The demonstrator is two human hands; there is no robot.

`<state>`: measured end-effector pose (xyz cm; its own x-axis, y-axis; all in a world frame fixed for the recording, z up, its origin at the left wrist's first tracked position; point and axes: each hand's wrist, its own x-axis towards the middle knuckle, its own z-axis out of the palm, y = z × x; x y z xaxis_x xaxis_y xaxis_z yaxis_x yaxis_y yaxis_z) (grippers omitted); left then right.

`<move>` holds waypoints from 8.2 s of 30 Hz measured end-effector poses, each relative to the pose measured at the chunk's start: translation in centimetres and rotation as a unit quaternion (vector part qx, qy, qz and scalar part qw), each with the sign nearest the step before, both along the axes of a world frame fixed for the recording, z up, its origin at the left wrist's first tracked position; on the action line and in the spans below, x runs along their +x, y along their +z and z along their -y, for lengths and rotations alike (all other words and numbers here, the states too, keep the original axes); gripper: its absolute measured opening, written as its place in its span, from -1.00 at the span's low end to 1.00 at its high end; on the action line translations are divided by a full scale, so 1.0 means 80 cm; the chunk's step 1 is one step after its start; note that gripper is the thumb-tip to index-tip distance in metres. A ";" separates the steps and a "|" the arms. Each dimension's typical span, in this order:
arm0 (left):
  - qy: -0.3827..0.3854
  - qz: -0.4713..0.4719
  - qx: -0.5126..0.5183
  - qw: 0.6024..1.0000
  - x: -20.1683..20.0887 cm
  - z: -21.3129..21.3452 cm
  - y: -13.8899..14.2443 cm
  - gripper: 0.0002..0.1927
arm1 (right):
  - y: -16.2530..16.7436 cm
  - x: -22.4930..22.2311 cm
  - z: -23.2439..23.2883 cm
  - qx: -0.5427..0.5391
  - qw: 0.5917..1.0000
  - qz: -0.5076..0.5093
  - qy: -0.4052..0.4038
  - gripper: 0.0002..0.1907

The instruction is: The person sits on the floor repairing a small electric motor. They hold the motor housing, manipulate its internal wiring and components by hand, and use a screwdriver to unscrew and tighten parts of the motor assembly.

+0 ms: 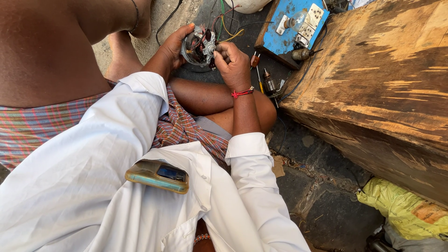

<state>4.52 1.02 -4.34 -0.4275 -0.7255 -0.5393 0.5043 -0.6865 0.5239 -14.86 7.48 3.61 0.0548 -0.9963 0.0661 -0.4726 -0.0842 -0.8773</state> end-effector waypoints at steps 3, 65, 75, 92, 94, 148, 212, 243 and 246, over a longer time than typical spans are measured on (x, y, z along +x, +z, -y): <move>0.003 -0.004 0.000 1.000 0.000 0.000 0.001 -0.57 | 0.001 0.000 0.001 -0.003 1.000 -0.005 0.003 -0.91; -0.030 -0.120 0.022 0.992 -0.013 -0.005 -0.012 -0.55 | 0.040 0.007 -0.013 -0.094 0.993 -0.019 0.067 -0.85; -0.030 -0.094 0.028 0.995 -0.013 -0.003 -0.009 -0.53 | 0.049 0.007 -0.014 -0.093 0.993 -0.024 0.075 -0.86; -0.041 -0.121 0.016 0.992 -0.015 -0.006 -0.004 -0.42 | 0.034 0.002 -0.014 -0.104 0.993 0.004 0.046 -0.87; -0.043 -0.140 0.039 0.988 -0.014 -0.007 -0.001 -0.37 | 0.030 -0.005 -0.013 -0.088 0.995 0.042 0.017 -0.92; -0.022 -0.164 0.062 0.984 -0.029 -0.032 -0.047 -0.27 | -0.018 -0.224 -0.315 -0.061 0.872 0.059 -0.483 -0.74; -0.048 -0.078 -0.012 0.996 -0.045 -0.008 0.014 -0.38 | 0.089 -0.062 -0.063 -0.085 0.990 -0.051 -0.103 -0.86; 0.002 -0.020 0.015 1.000 -0.041 -0.004 0.012 -0.47 | 0.136 -0.028 0.024 -0.159 0.948 -0.245 0.127 -0.84; -0.010 -0.010 0.008 1.000 -0.039 -0.003 0.012 -0.47 | 0.129 -0.044 0.016 -0.120 0.978 -0.161 0.062 -0.88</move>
<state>1.38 1.29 -3.39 -0.4525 -0.7078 -0.5425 0.4999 -0.7051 0.5030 -18.38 6.17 13.90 0.2313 -0.9387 0.2557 -0.6935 -0.3434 -0.6333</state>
